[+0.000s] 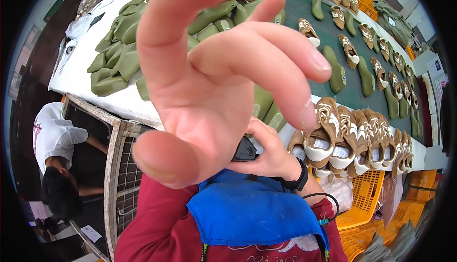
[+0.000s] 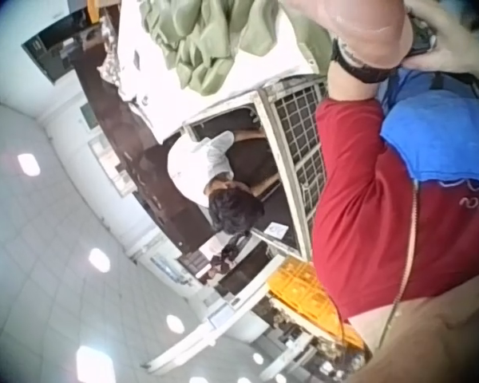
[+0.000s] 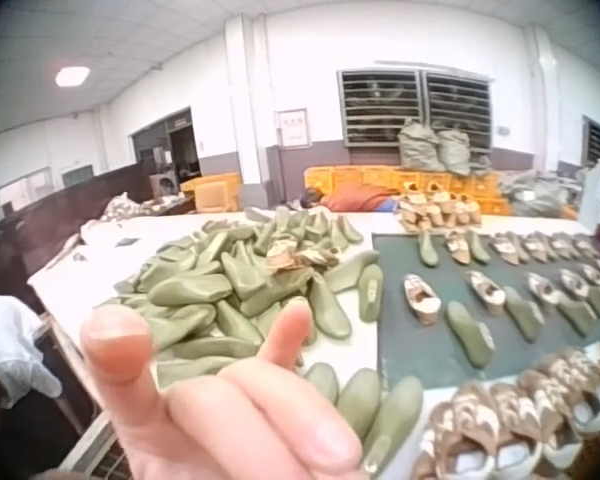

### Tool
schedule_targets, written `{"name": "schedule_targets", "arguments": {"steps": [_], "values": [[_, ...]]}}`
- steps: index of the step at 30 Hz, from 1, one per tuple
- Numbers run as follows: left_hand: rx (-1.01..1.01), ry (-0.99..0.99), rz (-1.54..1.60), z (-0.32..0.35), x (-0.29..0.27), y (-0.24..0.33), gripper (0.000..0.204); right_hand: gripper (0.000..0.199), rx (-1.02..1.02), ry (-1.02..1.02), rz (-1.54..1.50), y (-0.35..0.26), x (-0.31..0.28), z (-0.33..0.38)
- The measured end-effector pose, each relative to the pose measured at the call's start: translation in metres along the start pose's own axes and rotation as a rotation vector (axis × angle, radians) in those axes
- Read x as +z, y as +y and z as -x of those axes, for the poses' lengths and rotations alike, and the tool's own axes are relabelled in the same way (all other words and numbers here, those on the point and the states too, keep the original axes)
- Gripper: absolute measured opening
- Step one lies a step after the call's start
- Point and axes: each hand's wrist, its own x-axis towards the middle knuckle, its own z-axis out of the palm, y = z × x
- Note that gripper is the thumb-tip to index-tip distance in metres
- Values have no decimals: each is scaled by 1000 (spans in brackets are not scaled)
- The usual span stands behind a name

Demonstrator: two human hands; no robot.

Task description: Placing shoe lasts into shoe uppers and arranging them on a conveyor belt for processing.

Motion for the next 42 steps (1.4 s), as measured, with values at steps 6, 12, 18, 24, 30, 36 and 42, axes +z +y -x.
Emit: {"name": "schedule_targets", "arguments": {"steps": [6, 12, 18, 24, 30, 36, 42], "values": [[-15, -15, -28, -2, 2, 1, 78, 43, -42, 24, 10, -1, -1, 1], [-26, -41, -137, -11, 7, 43, 75, 43, -102, -6, -41, -12, 9, -6], [-20, -28, -82, 5, -22, 48, 74, 48, -88, 37, 9, -11, -3, -1], [-18, -31, -176, -2, 11, 23, 74, 79, -93, 47, 1, -18, -21, 9], [-7, -4, -219, 8, 25, 30, 73, 94, -282, -48, -494, -12, -36, 17], [3, 19, -278, 18, 34, 31, 73, 95, -278, -159, -644, -8, -31, 17], [23, 24, -340, 8, 54, 2, 72, 82, -244, -80, -759, -23, -34, 7]]}}
